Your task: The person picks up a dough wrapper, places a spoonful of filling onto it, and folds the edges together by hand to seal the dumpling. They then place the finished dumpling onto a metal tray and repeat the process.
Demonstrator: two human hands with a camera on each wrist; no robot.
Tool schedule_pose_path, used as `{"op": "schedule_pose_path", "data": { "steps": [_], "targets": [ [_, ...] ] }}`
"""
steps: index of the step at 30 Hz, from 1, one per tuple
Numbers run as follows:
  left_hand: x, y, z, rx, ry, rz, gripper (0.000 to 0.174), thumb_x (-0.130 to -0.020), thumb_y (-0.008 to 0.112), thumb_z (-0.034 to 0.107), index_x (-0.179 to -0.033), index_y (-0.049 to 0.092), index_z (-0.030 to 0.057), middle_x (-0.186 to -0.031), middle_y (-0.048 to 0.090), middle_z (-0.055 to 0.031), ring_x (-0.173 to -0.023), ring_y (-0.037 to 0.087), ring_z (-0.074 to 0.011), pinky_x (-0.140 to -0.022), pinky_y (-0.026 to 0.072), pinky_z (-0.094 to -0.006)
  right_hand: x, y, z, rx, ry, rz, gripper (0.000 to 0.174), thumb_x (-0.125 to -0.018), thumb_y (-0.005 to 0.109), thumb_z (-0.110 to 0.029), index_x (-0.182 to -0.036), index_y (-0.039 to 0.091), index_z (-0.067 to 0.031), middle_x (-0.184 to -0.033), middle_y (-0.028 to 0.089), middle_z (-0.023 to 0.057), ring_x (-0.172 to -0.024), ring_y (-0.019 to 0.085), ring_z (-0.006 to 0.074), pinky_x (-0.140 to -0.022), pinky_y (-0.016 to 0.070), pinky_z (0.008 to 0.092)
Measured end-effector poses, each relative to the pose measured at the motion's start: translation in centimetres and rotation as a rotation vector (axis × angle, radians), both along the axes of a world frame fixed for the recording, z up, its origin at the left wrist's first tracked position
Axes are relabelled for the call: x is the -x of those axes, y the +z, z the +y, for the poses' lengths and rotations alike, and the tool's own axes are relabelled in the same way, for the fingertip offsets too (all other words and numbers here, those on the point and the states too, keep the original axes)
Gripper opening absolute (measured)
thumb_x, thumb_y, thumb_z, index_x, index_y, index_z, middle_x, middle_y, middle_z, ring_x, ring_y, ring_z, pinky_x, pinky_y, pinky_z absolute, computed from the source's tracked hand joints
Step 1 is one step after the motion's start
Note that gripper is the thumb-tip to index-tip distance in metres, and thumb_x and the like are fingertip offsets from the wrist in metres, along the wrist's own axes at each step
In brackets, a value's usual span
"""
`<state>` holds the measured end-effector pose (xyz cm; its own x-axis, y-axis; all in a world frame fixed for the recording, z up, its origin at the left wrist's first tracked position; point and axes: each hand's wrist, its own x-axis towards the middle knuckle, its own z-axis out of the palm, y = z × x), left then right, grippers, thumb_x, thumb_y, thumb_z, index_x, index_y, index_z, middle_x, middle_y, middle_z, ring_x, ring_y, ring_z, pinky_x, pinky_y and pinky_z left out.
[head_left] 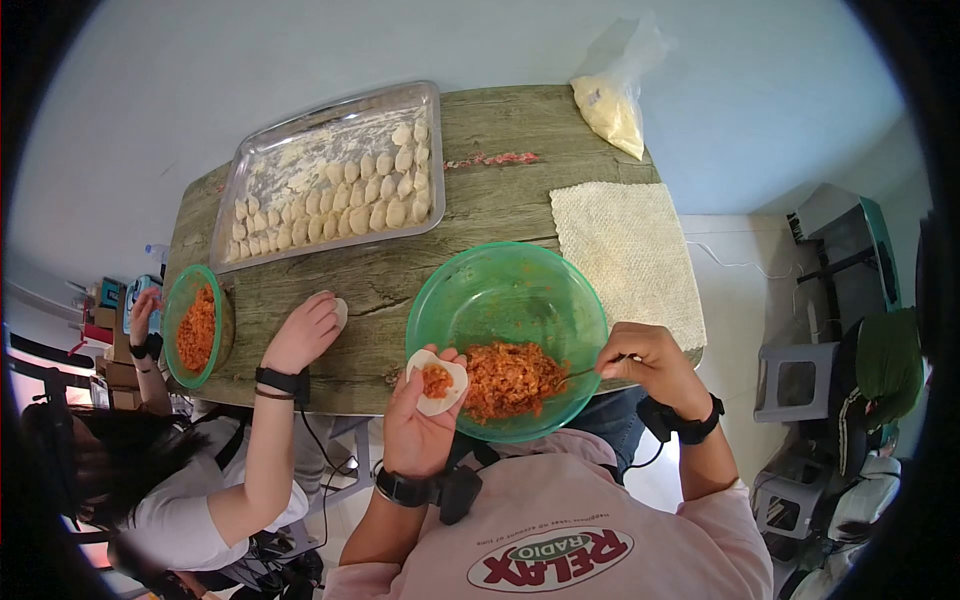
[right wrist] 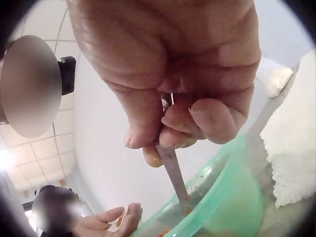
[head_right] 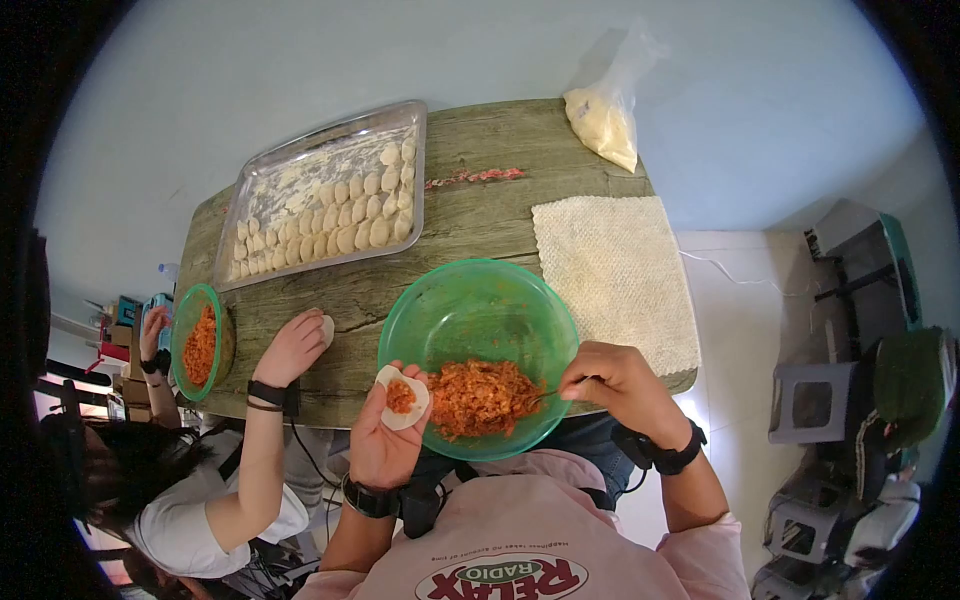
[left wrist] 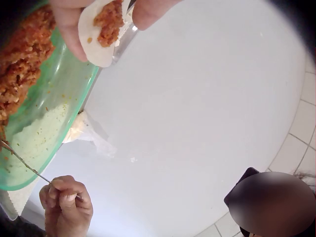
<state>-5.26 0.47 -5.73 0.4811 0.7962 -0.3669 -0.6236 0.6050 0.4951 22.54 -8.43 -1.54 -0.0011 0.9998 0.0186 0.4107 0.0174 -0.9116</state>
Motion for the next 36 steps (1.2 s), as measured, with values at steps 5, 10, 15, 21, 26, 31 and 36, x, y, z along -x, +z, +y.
{"op": "schedule_pose_path", "data": {
  "steps": [5, 10, 15, 21, 26, 31, 36],
  "targets": [
    [-0.1, 0.1, 0.0, 0.0, 0.003, 0.003, 0.038, -0.096, 0.045, 0.022, -0.128, 0.041, 0.0029, -0.126, 0.05, -0.0143, -0.119, 0.048, -0.0255, -0.095, 0.0453, -0.0401, 0.2, -0.3, -0.1, 0.056, -0.032, 0.084, 0.013, -0.08, 0.066, -0.013, -0.079, 0.062, -0.0006, -0.069, 0.057, 0.0047, -0.064, 0.052, 0.016, -0.06, 0.041, 0.0276],
    [-0.5, -0.1, 0.1, -0.002, -0.009, -0.012, 0.037, -0.096, 0.044, 0.022, -0.127, 0.041, 0.0026, -0.126, 0.05, -0.0145, -0.118, 0.049, -0.0253, -0.095, 0.0457, -0.0399, 0.9, -1.0, -0.6, 0.136, -0.218, 0.259, 0.021, -0.084, 0.065, -0.019, -0.079, 0.063, 0.0015, -0.066, 0.055, 0.0006, -0.058, 0.048, 0.0091, -0.054, 0.038, 0.024],
    [-0.5, 0.0, 0.2, -0.003, -0.01, -0.016, 0.038, -0.096, 0.044, 0.023, -0.127, 0.041, 0.0025, -0.125, 0.05, -0.0148, -0.119, 0.048, -0.0257, -0.097, 0.0436, -0.0408, 1.8, -0.9, -1.3, 0.345, -0.381, 0.442, 0.023, -0.085, 0.066, -0.023, -0.081, 0.065, -0.0008, -0.06, 0.053, -0.0009, -0.051, 0.041, 0.0025, -0.044, 0.0291, 0.0183],
    [-0.5, 0.1, 0.3, 0.034, 0.01, -0.043, 0.035, -0.095, 0.044, 0.018, -0.126, 0.041, 0.0013, -0.125, 0.049, -0.0178, -0.119, 0.047, -0.0296, -0.097, 0.0436, -0.041, 3.4, -1.2, -1.7, 0.26, -0.316, 0.356, 0.023, -0.085, 0.065, -0.022, -0.08, 0.064, 0.0006, -0.062, 0.055, -0.0003, -0.056, 0.048, 0.0067, -0.051, 0.0377, 0.021],
    [-0.3, 0.0, 0.2, 0.015, -0.004, -0.028, 0.037, -0.095, 0.043, 0.02, -0.127, 0.04, 0.0023, -0.126, 0.049, -0.0159, -0.12, 0.047, -0.0278, -0.098, 0.0428, -0.0411, 3.7, -2.8, -1.7, 0.156, -0.32, 0.312, 0.022, -0.085, 0.065, -0.02, -0.079, 0.063, 0.0015, -0.065, 0.056, 0.0017, -0.061, 0.051, 0.0079, -0.056, 0.0406, 0.022],
    [0.1, 0.0, 0.0, -0.02, 0.009, 0.005, 0.038, -0.096, 0.043, 0.023, -0.129, 0.04, 0.0034, -0.126, 0.05, -0.0134, -0.12, 0.047, -0.0254, -0.097, 0.0433, -0.0405, 3.4, -3.3, -0.3, 0.099, -0.238, 0.281, 0.019, -0.084, 0.065, -0.017, -0.08, 0.063, 0.0019, -0.068, 0.058, 0.0034, -0.063, 0.052, 0.008, -0.058, 0.0416, 0.0228],
    [0.4, 0.1, -0.1, -0.016, 0.043, -0.017, 0.038, -0.096, 0.043, 0.021, -0.129, 0.04, 0.0034, -0.125, 0.051, -0.0134, -0.119, 0.049, -0.0255, -0.095, 0.0452, -0.0395, 3.3, -3.3, 0.2, 0.051, -0.132, 0.34, 0.023, -0.085, 0.064, -0.021, -0.079, 0.063, 0.0003, -0.075, 0.062, 0.0034, -0.068, 0.055, 0.01, -0.063, 0.043, 0.0223]
  ]
}}
